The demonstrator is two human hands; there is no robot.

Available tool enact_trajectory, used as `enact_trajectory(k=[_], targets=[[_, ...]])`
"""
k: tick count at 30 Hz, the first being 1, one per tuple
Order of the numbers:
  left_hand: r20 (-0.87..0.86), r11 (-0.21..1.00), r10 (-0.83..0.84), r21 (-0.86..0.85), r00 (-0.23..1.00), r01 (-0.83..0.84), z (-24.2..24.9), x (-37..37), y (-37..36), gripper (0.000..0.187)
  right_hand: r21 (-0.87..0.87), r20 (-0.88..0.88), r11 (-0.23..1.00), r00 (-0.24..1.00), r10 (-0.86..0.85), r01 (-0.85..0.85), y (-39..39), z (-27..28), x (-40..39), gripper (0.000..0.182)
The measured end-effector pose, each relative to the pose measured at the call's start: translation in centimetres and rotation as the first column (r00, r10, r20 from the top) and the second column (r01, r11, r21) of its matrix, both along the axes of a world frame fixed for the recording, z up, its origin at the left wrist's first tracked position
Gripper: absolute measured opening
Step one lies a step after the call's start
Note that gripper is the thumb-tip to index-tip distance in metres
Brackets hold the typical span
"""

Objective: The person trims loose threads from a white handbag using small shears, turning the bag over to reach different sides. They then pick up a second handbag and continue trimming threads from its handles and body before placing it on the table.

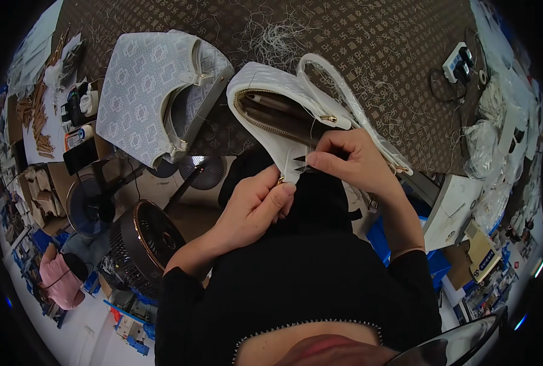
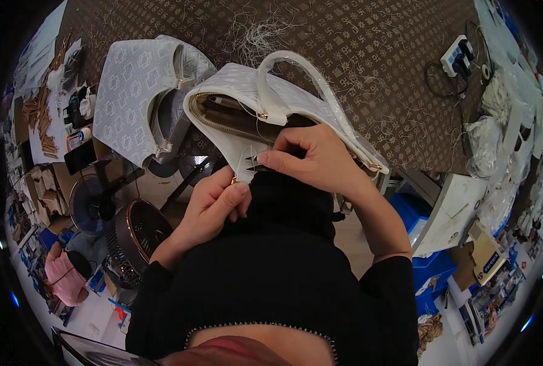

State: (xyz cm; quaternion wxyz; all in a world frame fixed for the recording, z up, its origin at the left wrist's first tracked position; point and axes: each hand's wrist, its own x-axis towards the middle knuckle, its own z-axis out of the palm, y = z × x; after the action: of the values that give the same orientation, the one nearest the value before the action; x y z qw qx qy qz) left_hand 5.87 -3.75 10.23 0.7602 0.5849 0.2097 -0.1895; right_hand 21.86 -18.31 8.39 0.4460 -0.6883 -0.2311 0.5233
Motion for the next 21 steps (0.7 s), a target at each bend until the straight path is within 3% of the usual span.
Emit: enact_trajectory(k=[21], targets=[[0.016, 0.997, -0.029, 0.065, 0.999, 0.028, -0.19, -0.22, -0.33, 0.027, 0.057, 0.079, 0.998, 0.996, 0.037, -0.041, -0.04, -0.53, -0.17, 0.026]])
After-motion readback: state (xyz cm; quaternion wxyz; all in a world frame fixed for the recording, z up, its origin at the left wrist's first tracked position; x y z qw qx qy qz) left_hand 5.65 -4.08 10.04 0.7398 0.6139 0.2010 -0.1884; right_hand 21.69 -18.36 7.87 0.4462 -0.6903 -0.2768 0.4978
